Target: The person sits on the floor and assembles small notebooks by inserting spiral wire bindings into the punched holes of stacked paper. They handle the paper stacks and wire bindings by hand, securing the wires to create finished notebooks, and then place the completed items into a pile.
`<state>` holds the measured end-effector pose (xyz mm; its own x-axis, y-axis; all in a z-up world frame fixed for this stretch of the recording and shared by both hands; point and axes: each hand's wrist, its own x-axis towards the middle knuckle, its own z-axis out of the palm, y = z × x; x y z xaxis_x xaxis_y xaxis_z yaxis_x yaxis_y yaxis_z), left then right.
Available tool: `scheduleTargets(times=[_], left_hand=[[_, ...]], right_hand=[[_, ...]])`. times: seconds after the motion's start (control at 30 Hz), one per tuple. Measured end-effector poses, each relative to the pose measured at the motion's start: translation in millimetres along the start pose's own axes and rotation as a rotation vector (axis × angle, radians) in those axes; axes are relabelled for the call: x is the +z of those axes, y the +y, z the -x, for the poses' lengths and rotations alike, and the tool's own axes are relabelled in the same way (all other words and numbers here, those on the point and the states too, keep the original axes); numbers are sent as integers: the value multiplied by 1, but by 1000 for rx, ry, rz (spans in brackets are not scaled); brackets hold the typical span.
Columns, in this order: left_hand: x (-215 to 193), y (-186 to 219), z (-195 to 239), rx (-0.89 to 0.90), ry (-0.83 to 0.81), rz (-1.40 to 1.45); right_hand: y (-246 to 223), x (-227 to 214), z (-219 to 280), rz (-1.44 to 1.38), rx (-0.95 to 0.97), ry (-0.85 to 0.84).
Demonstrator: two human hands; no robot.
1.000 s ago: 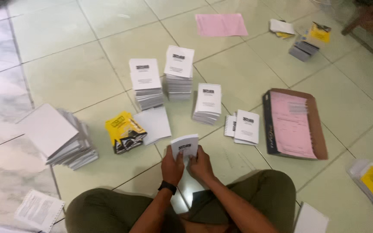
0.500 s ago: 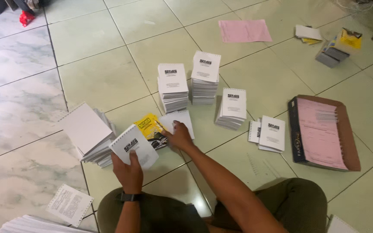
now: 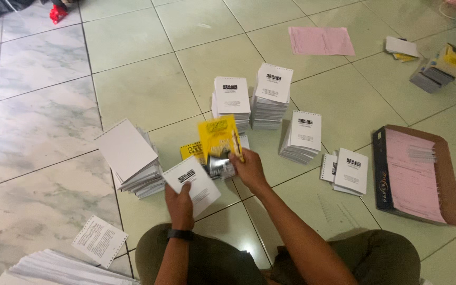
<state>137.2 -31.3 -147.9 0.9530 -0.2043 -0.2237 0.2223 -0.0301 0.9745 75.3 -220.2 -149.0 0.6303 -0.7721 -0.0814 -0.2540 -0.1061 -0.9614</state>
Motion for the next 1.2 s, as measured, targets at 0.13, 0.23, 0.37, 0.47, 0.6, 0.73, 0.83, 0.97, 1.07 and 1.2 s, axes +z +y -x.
scheduleTargets(times=[0.13,0.23,0.37,0.47,0.6,0.73,0.83,0.97,1.07,1.2], left_hand=[[19,62,33,-193,-92,202],[32,118,62,-307,-127,211],[30,90,56,-272,-131,160],[19,44,35,-170,-118,162],[22,46,28,-262,-107,201],[22,21,16,-392,-45,321],[18,8,7,-428,-22,375],[23,26,20,-285,-50,305],[22,9,8,-319,-76,267],[24,42,30,-290,-73,243]], right_hand=[[-28,-6,48,270,38,-297],[-24,-6,59,336,31,-376],[-19,-6,57,441,18,-444],[-55,-12,63,490,72,-499],[27,-12,-12,335,-4,-151],[108,-9,-46,511,133,68],[112,-4,-44,408,175,160],[137,-9,-52,343,192,154],[166,-14,-72,326,113,102],[122,-39,-51,327,78,116]])
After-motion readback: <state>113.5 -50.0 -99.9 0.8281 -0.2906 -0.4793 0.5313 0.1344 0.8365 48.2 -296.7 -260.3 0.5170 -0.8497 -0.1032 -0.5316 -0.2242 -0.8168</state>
